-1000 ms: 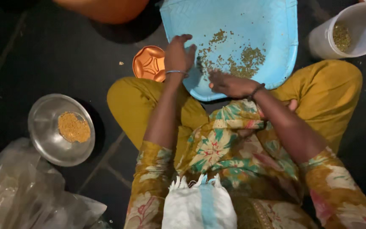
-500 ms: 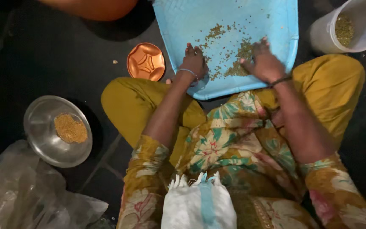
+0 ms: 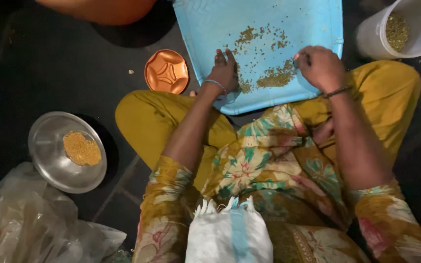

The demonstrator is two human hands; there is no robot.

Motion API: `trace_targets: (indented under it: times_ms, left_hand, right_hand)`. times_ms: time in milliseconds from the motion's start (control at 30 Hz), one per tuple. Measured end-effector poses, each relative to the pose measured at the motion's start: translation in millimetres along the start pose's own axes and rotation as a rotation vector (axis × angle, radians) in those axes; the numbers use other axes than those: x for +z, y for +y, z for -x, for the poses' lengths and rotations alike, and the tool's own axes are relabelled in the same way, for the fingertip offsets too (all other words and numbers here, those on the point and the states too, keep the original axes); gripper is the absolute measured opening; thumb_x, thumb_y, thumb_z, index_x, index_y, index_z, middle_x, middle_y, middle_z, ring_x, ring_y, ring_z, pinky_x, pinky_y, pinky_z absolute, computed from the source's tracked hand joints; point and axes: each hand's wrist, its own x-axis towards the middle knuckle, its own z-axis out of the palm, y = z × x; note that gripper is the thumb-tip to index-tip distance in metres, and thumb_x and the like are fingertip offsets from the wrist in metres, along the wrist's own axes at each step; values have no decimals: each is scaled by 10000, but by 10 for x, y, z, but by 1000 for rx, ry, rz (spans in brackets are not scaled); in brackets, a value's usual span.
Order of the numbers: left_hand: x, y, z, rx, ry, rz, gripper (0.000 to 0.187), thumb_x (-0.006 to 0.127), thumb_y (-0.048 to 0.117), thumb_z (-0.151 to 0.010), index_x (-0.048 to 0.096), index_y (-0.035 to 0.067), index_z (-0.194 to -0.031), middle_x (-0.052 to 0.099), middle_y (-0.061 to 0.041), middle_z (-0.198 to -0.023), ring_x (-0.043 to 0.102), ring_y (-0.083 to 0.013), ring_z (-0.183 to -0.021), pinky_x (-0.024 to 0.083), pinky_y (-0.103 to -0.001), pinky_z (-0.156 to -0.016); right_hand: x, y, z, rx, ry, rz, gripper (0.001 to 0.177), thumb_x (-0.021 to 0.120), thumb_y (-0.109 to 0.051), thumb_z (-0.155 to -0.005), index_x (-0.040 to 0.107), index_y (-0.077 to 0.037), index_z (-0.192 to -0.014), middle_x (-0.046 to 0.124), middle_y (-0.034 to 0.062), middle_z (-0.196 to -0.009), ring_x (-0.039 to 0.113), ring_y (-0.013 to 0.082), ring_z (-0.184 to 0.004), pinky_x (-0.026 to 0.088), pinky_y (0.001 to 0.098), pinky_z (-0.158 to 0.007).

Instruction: The person sits on the floor and sorts small orange grains on a blue tray by hand, removing debris and transferring the cleaned grains into a metal bowl. Later, the person pours greenish grains from a white bag onto the tray and continues sorting by hand.

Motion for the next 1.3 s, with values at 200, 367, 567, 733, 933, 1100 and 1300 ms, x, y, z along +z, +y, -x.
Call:
trace_targets:
  times_ms: [200,367,567,733,933,1100,1300]
  left_hand:
    - [-72,-28,62,19,13,64,912,581,202,-900,25,-93,-1560,95,-496,-1546,163,-581,-1486,273,-521,-1197]
    - [-29,-112,-3,141,81,-14,854,548,179,-973,42,-117,-1594,147,-549,-1503,210,-629,-1475,271,-522,-1237]
    - [-196,-29,92,29,-21,8,808,565,217,-936,137,15,-1591,102,-461,-1573,282,-531,-1457,414,-481,-1120]
    - [-262,3,115,71,25,-63,784,578,181,-930,196,53,-1602,117,-458,-1581,303,-529,-1447,457,-495,-1074]
    - [-468,277,414,96,379,-98,323,717,249,-876,688,149,-1181,519,-198,-1488,562,-372,-1305,499,-511,-994]
    - [-515,500,406,214,620,-67,213,778,249,-801,741,142,-981,624,-102,-1364,578,-314,-1232,482,-484,-942]
    - [-528,852,422,274,612,50,155,798,223,-745,747,155,-875,639,-95,-1336,560,-301,-1230,457,-489,-943]
  right_hand:
    - [247,-274,-40,238,-310,-95,395,600,-426,-1045,702,-91,-1228,716,217,-1154,689,388,-1020,547,511,-894]
    - [253,-434,-172,142,-410,-1197,356,613,-305,-1029,617,-52,-1279,695,141,-1257,711,213,-1163,531,363,-1012]
    - [178,-53,-157,113,-151,-1073,339,576,-269,-1080,630,-15,-1298,703,110,-1180,711,181,-1105,589,322,-1026]
    - [353,9,-190,156,-259,-953,342,577,-253,-1069,636,0,-1293,715,92,-1142,701,164,-1029,579,302,-936]
    - [320,-143,-110,66,-221,-631,338,632,-345,-1056,711,-65,-1226,743,59,-1120,701,166,-1039,551,345,-934]
    - [208,-67,-109,-44,3,-415,255,684,-297,-1014,755,-93,-1149,744,106,-1100,709,216,-995,556,367,-869]
    - [293,-160,-91,-100,36,-423,201,692,-247,-1010,755,-85,-1110,730,137,-1055,704,263,-903,555,379,-806]
